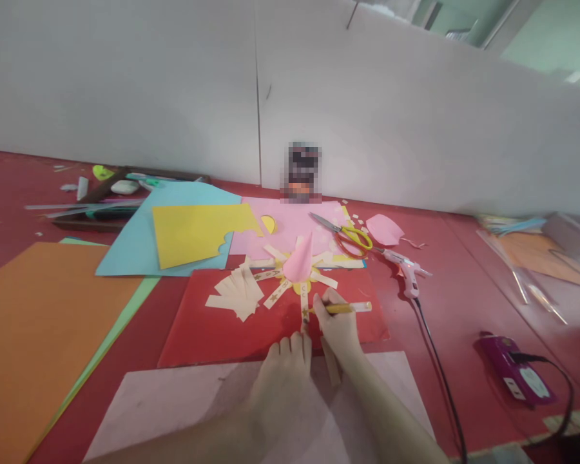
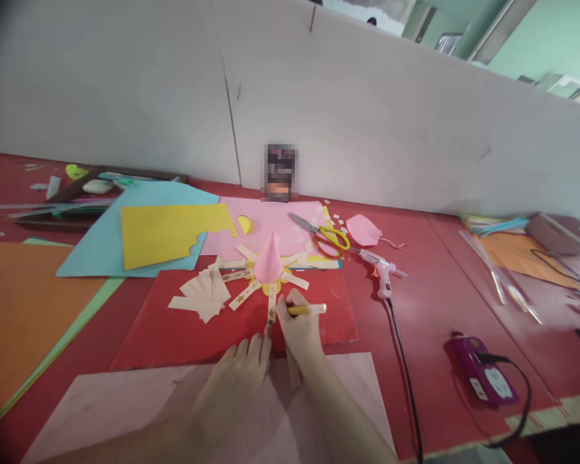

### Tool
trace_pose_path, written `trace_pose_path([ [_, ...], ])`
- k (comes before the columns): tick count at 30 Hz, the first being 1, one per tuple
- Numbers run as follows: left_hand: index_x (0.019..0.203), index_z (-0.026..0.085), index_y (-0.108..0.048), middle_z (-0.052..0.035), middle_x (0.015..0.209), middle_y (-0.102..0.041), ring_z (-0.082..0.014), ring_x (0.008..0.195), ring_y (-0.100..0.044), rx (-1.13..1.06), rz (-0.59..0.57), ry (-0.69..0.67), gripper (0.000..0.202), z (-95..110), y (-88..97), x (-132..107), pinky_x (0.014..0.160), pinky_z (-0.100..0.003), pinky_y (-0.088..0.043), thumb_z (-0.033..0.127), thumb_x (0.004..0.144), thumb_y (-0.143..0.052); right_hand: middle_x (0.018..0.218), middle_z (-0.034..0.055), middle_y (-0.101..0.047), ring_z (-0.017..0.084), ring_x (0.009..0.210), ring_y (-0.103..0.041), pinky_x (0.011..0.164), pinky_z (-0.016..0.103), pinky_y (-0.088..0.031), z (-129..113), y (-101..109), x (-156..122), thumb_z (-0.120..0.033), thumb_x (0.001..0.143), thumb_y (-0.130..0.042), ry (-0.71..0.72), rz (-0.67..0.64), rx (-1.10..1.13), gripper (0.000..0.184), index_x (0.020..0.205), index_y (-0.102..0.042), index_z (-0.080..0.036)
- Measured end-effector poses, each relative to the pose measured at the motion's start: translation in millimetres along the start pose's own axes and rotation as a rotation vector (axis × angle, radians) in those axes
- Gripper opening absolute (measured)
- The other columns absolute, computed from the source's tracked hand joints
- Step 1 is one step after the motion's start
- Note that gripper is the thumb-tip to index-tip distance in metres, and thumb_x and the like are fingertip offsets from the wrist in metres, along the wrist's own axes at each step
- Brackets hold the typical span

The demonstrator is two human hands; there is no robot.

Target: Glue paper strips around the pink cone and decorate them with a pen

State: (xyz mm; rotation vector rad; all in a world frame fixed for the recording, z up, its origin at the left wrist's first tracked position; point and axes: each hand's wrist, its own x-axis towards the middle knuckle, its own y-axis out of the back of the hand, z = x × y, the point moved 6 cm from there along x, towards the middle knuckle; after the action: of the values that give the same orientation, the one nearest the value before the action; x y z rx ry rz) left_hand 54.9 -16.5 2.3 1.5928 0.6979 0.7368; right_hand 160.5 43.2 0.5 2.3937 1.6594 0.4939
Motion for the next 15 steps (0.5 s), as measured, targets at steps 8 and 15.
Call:
trace_pose_path([
  [8, 0.111, 0.003, -0.055, -0.0109, 0.079, -0.056, -0.021, 0.064, -0.054, 0.036, -0.019, -0.016, 0.04, 0.7, 1.1, 1.1, 0.057, -0.034, -0.045, 0.013, 0.073, -0.047, 0.043, -0.0088, -0.029, 0.006, 0.04, -0.029, 0.039, 0.02, -0.025, 0.1, 0.0, 1.5, -0.036, 0.078, -0.047, -0.019, -0.014, 0.027, 0.034, 0.053, -0.028, -0.022],
  [15, 0.112, 0.004, -0.054, -0.0105, 0.08, -0.057, -0.0206, 0.065, -0.056, 0.064, -0.061, -0.055, 0.037, 2.6, 1.5, 3.5, 0.055, -0.032, -0.045, 0.014, 0.077, -0.049, 0.038, -0.0105, -0.031, 0.007, 0.035, -0.031, 0.038, 0.02, -0.026, 7.7, 6.1, 4.5, -0.038, 0.08, -0.05, -0.096, -0.063, 0.157, 0.033, 0.057, -0.032, -0.022],
])
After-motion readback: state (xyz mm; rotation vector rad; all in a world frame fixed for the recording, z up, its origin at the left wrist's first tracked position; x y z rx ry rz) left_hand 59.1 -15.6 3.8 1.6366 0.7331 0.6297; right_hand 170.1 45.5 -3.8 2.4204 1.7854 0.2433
